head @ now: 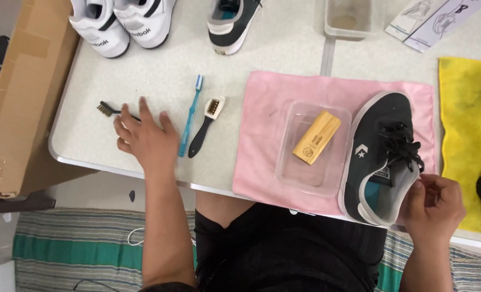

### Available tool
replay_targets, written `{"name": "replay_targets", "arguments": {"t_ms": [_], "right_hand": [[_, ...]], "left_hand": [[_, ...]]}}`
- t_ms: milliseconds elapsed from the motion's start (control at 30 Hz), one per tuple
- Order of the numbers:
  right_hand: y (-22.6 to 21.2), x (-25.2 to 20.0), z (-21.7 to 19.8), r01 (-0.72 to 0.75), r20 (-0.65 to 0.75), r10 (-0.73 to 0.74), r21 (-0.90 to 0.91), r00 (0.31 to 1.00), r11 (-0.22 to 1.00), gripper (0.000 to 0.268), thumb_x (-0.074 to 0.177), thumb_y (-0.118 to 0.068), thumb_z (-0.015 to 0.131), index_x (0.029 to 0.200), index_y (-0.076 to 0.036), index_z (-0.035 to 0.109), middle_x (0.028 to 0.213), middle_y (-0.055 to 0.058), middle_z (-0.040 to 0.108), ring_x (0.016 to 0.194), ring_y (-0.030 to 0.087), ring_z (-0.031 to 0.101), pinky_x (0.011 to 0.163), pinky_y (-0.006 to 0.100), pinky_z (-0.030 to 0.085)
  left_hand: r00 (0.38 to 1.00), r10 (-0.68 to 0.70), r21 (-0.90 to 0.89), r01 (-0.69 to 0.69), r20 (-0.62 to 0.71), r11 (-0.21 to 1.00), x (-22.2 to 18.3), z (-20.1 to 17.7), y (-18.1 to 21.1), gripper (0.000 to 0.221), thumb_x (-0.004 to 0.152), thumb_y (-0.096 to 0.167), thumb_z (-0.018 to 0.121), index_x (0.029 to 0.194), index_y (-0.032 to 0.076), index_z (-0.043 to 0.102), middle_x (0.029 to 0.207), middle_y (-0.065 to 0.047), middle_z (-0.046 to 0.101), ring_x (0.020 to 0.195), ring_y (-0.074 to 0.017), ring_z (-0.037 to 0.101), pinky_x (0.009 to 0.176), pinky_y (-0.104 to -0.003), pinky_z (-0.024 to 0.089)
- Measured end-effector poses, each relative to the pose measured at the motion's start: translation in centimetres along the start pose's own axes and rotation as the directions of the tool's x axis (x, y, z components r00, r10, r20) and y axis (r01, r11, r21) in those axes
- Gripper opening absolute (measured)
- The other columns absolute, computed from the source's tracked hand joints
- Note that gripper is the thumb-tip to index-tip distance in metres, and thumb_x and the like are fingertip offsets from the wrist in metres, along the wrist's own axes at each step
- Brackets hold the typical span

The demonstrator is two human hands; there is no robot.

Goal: Cleaning the upper of a black sneaker using a brush and soapy water at a repair bench.

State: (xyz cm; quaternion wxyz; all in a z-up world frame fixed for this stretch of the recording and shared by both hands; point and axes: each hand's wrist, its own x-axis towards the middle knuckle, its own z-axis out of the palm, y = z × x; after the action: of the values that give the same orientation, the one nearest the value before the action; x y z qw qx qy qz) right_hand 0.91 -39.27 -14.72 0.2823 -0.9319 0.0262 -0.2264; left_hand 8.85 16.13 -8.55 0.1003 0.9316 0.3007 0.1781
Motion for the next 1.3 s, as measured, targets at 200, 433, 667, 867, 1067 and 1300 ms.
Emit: {"name": "replay_targets", "arguments": {"t_ms": [200,433,667,867,1067,1300], "right_hand": [[-0.3,0.7,0.4,-0.012,0.047,0.014,-0.058,0.999,0.998,0.019,0.111,-0.008,0.069,0.121,0.008,0.068,0.107,0.02,0.067,0.089,0.033,0.064,0.077,0.044,0.048],[2.4,0.3,1.0,0.075,0.096,-0.063,-0.124,0.993,0.989,0.025,0.115,-0.015,0.068,0.124,0.009,0.068,0.104,0.021,0.065,0.09,0.038,0.063,0.078,0.046,0.047],[2.3,0.0,0.6,0.134,0.11,-0.128,-0.055,0.986,0.989,0.019,0.115,-0.01,0.071,0.121,0.008,0.068,0.1,0.02,0.062,0.085,0.037,0.061,0.078,0.048,0.045],[1.3,0.5,0.8,0.12,0.154,-0.111,-0.05,0.982,0.992,0.019,0.109,-0.012,0.07,0.12,0.004,0.067,0.097,0.014,0.062,0.092,0.038,0.06,0.092,0.051,0.042],[0.2,0.6,0.2,0.074,0.198,-0.065,-0.041,0.978,0.996,0.016,0.106,-0.009,0.072,0.111,0.002,0.063,0.09,0.008,0.057,0.089,0.034,0.057,0.094,0.049,0.038],[-1.1,1.1,-0.3,0.05,0.222,-0.044,-0.022,0.974,0.999,0.01,0.098,-0.008,0.069,0.099,-0.002,0.06,0.091,0.009,0.056,0.087,0.033,0.054,0.092,0.048,0.036]], "left_hand": [[0.978,0.132,-0.232,-0.092,0.164,0.968,1.2,2.1,-2.4,0.047,0.1,0.003,0.038,0.144,0.0,0.053,0.16,-0.016,0.04,0.152,-0.0387,0.021,0.118,-0.068,0.005],[0.954,0.273,-0.513,-0.296,-0.122,0.806,2.5,2.2,-4.3,0.046,0.088,-0.013,0.036,0.121,0.005,0.063,0.138,-0.018,0.061,0.129,-0.0367,0.057,0.11,-0.05,0.045],[0.99,0.137,-0.608,-0.129,-0.034,0.783,1.8,1.0,-3.7,0.042,0.09,-0.011,0.034,0.113,0.009,0.062,0.133,-0.013,0.063,0.129,-0.0312,0.057,0.113,-0.043,0.043],[0.996,0.041,-0.682,-0.085,-0.081,0.727,2.7,1.5,-4.2,0.036,0.088,-0.008,0.04,0.105,0.013,0.064,0.119,-0.007,0.067,0.115,-0.0223,0.062,0.102,-0.035,0.049],[0.998,0.045,-0.623,-0.059,-0.038,0.78,2.3,0.4,-3.5,0.024,0.093,-0.003,0.048,0.103,0.012,0.064,0.101,-0.003,0.067,0.096,-0.0176,0.062,0.087,-0.032,0.051],[1.0,-0.022,-0.553,0.018,0.0,0.833,2.3,0.2,-3.7,0.024,0.096,-0.004,0.046,0.107,0.011,0.061,0.11,-0.005,0.068,0.104,-0.0185,0.064,0.096,-0.033,0.052]]}}
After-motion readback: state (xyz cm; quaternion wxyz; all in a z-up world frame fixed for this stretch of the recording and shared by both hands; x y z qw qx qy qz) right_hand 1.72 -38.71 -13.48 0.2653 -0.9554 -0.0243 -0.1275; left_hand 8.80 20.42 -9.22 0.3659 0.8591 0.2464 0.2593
